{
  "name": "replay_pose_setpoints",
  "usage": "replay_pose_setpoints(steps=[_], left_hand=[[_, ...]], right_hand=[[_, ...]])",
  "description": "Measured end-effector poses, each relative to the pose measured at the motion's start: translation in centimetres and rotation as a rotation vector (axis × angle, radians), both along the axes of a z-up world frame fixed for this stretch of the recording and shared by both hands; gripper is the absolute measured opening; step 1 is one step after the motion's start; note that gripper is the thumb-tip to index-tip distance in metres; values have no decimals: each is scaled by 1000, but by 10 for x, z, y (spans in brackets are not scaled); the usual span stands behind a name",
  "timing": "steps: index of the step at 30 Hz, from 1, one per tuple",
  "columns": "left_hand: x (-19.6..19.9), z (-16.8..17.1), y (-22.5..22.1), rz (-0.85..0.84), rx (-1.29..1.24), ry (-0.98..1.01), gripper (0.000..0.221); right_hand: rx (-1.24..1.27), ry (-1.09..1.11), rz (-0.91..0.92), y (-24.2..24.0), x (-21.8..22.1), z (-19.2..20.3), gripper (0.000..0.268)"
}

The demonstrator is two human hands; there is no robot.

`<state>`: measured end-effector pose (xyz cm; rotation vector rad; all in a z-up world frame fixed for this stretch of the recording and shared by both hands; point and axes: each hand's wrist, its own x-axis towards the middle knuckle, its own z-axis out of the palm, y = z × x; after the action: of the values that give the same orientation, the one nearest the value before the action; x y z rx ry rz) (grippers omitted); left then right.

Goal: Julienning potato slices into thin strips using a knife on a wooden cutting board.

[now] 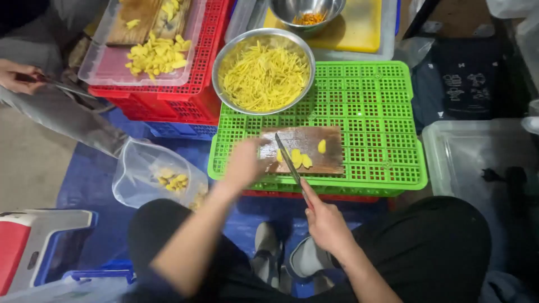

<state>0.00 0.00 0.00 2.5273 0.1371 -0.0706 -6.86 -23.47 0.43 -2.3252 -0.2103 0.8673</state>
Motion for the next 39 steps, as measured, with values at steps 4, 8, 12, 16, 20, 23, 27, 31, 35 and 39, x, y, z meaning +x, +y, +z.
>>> replay_pose_setpoints(steps=[4,8,12,16,20,23,27,31,35,39], left_hand=[[1,-89,-14,-163,-37,-340,6],[-6,-98,-25,20,-98,-364,19],[-9,-106,-29,119,-183,-420,25],[-18,-107,-33,132,-222,-417,23],[-13,-99,-30,-17,-181,-552,2],[-15,-97,-28,-76,-141,-585,5],[-15,-103,-29,-127,-49,-535,4],[-13,-102,-26,-147,-60,-509,5],[-12,-99,-24,-140,-96,-603,3],[-13,-100,-21,-139,-162,-643,3]], right_hand=[[40,-141,20,0,-8,-43,80],[90,-222,47,3,-14,-40,79],[130,-213,-2,2,-9,-38,80],[-55,-152,-3,-6,-7,-31,81],[39,-198,-27,-12,-2,-55,76],[115,-205,-56,-19,-2,-93,76],[-97,-264,-5,-15,2,-78,72],[-108,-269,-37,-10,1,-60,68],[-48,-351,-11,-11,1,-49,69],[-12,-372,-31,-14,1,-49,69]])
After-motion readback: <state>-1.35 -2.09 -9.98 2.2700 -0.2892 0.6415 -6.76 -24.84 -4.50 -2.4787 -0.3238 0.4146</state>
